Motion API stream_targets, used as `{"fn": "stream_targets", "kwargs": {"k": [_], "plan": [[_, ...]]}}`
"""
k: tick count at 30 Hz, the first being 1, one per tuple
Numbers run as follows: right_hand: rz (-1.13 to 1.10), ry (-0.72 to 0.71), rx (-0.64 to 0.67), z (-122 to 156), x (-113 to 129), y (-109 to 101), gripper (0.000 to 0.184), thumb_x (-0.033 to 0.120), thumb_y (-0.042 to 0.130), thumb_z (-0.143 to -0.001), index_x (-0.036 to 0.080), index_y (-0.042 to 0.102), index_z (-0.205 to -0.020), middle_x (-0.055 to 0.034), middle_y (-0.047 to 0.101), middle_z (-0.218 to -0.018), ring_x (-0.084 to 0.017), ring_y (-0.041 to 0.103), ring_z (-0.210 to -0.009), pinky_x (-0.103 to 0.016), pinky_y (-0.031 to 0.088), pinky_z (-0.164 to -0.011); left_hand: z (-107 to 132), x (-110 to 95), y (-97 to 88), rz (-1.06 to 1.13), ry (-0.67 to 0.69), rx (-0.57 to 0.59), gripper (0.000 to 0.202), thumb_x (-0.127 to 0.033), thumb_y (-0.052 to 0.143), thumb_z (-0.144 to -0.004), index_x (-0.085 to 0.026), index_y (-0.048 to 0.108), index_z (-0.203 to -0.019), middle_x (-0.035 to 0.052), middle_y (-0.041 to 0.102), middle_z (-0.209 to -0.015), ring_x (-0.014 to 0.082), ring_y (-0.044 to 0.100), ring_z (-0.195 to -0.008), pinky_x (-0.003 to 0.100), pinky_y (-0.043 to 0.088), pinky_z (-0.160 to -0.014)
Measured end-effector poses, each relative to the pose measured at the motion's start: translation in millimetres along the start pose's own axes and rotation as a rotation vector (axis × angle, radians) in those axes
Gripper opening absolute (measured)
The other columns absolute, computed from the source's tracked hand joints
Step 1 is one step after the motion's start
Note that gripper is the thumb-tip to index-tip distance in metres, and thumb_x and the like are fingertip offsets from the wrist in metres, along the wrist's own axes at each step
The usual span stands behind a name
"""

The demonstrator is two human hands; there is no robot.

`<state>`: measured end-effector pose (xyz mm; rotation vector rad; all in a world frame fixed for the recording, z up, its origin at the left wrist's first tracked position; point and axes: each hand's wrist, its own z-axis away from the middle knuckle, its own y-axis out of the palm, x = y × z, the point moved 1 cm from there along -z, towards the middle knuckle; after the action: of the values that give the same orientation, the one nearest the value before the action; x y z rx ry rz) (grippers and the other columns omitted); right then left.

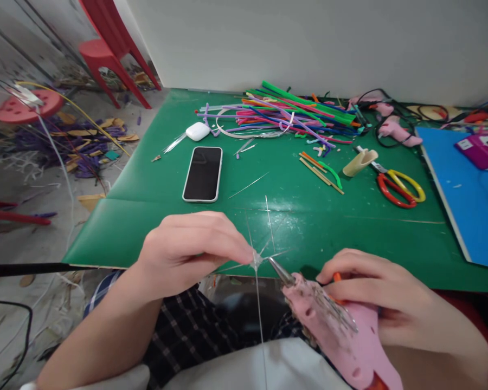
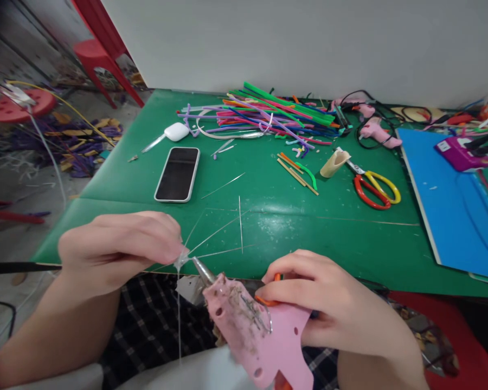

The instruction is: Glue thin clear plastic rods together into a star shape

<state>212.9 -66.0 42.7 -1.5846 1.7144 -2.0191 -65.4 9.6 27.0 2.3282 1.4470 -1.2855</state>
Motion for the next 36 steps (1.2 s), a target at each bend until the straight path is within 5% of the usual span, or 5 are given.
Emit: {"fn": "stream_targets", "kwargs": {"k": [8,16,23,29,36], "plan": [[0.363,0.496,-0.521,36.7,-56.8,-14.1,0.024,0.027,0.060,-0.076,0.022,0.061,-0.100,-0.0093,0.063,-0.104,-0.023,0.062,-0.090,-0.030,0.051,-0.066,0.3,3.4,-7.4,-0.095,-0.018,-0.063,0.027,-0.001,0.059,-0.080,-0.019,0.069,-0.098,0.0040,0.072,-0.083,0.0168,0.068,-0.075,0.030,0.055,-0.064],[0.617,0.699,-0.383,39.4,-137.1,-10.8,0.038,0.034,0.057,-0.079,0.017,0.062,-0.112,-0.0114,0.064,-0.109,-0.028,0.061,-0.097,-0.041,0.049,-0.083,2.3,9.7,-20.3,-0.256,-0.067,-0.193,0.034,0.002,0.061,-0.077,-0.025,0.069,-0.095,-0.0014,0.072,-0.083,0.0124,0.066,-0.074,0.025,0.054,-0.063],[0.741,0.573,-0.614,-8.8,-71.3,15.3,0.029,0.036,0.049,-0.089,0.016,0.066,-0.102,-0.0112,0.067,-0.101,-0.025,0.059,-0.096,-0.039,0.046,-0.086,5.2,12.5,-27.6,-0.366,-0.131,-0.282,0.031,-0.003,0.062,-0.079,-0.030,0.069,-0.093,-0.0044,0.072,-0.084,0.0103,0.065,-0.075,0.022,0.053,-0.067],[0.705,0.567,-0.220,-83.4,-37.1,73.4,0.027,0.031,0.046,-0.091,0.015,0.068,-0.093,-0.0108,0.067,-0.092,-0.023,0.059,-0.089,-0.033,0.046,-0.077,10.3,9.8,-34.8,-0.437,-0.174,-0.366,0.023,-0.008,0.063,-0.079,-0.028,0.071,-0.087,-0.0045,0.072,-0.083,0.0119,0.067,-0.073,0.024,0.055,-0.067],[0.786,0.655,-0.039,-92.6,-42.6,65.8,0.024,0.013,0.042,-0.090,0.013,0.066,-0.086,-0.0130,0.064,-0.087,-0.024,0.058,-0.087,-0.032,0.044,-0.073,11.1,10.0,-37.8,-0.446,-0.145,-0.378,0.018,-0.009,0.065,-0.077,-0.025,0.071,-0.084,-0.0030,0.073,-0.080,0.0127,0.067,-0.072,0.023,0.054,-0.066]]}}
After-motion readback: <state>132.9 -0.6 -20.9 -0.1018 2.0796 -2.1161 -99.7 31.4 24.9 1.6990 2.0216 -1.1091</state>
